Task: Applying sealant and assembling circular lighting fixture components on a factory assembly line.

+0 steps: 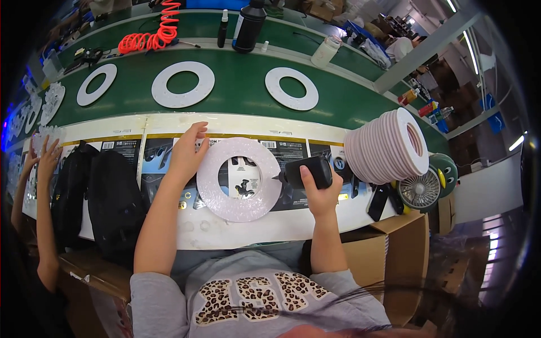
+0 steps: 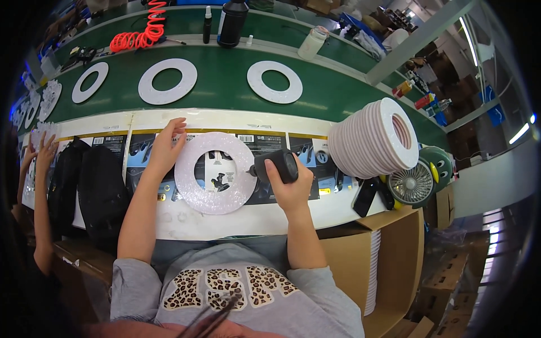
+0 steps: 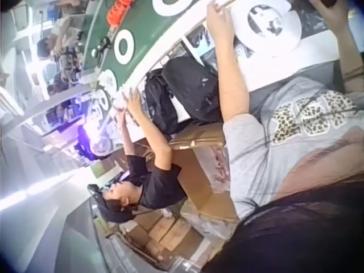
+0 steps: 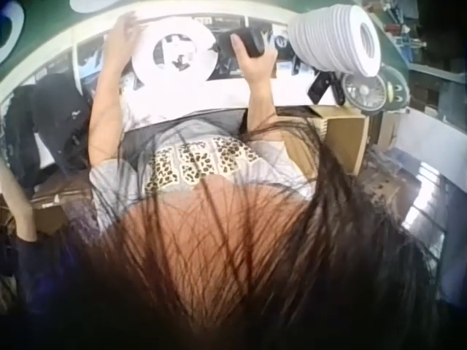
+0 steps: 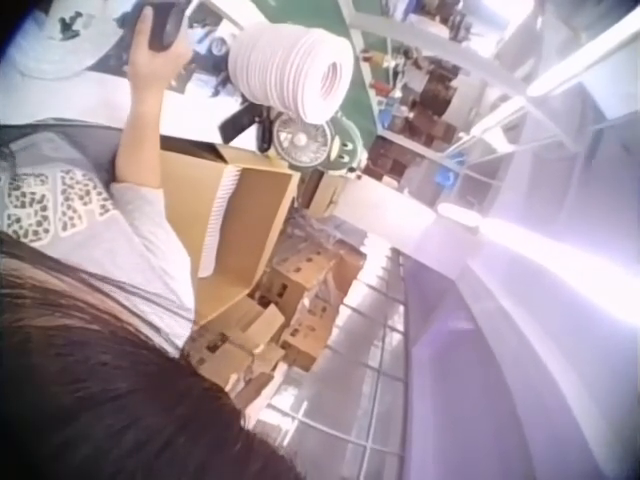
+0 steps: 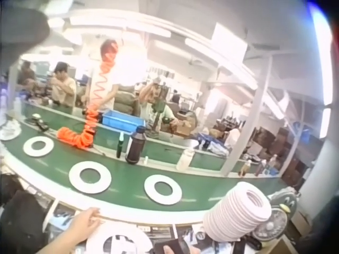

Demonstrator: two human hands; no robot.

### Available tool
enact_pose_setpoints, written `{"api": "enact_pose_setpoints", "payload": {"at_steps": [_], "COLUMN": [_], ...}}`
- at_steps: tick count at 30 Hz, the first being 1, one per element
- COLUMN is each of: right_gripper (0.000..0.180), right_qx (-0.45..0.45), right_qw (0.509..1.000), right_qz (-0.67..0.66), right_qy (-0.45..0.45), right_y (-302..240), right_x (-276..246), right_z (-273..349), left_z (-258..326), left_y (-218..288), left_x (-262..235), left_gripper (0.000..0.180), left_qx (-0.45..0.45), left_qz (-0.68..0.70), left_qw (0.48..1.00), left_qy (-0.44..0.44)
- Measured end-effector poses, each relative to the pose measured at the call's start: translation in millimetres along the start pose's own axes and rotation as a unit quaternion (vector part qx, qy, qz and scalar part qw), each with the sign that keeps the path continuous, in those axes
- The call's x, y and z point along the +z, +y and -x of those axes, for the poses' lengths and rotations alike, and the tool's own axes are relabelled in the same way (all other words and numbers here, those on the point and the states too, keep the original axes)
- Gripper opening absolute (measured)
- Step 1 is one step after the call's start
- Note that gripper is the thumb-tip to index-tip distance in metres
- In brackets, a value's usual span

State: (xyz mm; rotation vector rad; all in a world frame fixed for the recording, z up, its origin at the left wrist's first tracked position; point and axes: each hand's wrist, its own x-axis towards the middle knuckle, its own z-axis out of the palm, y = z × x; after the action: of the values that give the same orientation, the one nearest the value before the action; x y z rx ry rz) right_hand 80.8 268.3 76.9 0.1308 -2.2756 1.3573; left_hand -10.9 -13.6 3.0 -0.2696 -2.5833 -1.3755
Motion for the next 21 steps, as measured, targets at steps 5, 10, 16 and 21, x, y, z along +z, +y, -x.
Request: {"api": "enact_pose_setpoints", "payload": {"at_steps": [5,10,16,21], "right_gripper": [0.016,0.017,0.018,0.019], "right_qx": [0.01,0.003,0.013,0.009], "right_qw": [1.0,1.0,1.0,1.0], "right_qz": [-0.019,-0.015,-0.02,-0.003], "right_qy": [-0.004,-0.01,-0.007,-0.009], "right_y": [-1.1,-0.8,0.7,4.4], "right_x": [2.1,4.2,6.4,6.3], "right_z": [2.2,1.5,1.7,1.3], "left_z": [0.2,-0.8,-0.8,-0.6], "left_y": [-1.4,-0.8,-1.2,0.2], "left_x": [0.0,-0.4,-0.1,-0.8], "left_gripper": [0.036,0.036,0.036,0.036], "left_qx": [-0.011,-0.016,-0.017,-0.013], "left_qz": [0.009,0.014,0.009,0.009], "left_qw": [1.0,1.0,1.0,1.0], "left_qy": [-0.004,-0.007,-0.007,-0.004]}}
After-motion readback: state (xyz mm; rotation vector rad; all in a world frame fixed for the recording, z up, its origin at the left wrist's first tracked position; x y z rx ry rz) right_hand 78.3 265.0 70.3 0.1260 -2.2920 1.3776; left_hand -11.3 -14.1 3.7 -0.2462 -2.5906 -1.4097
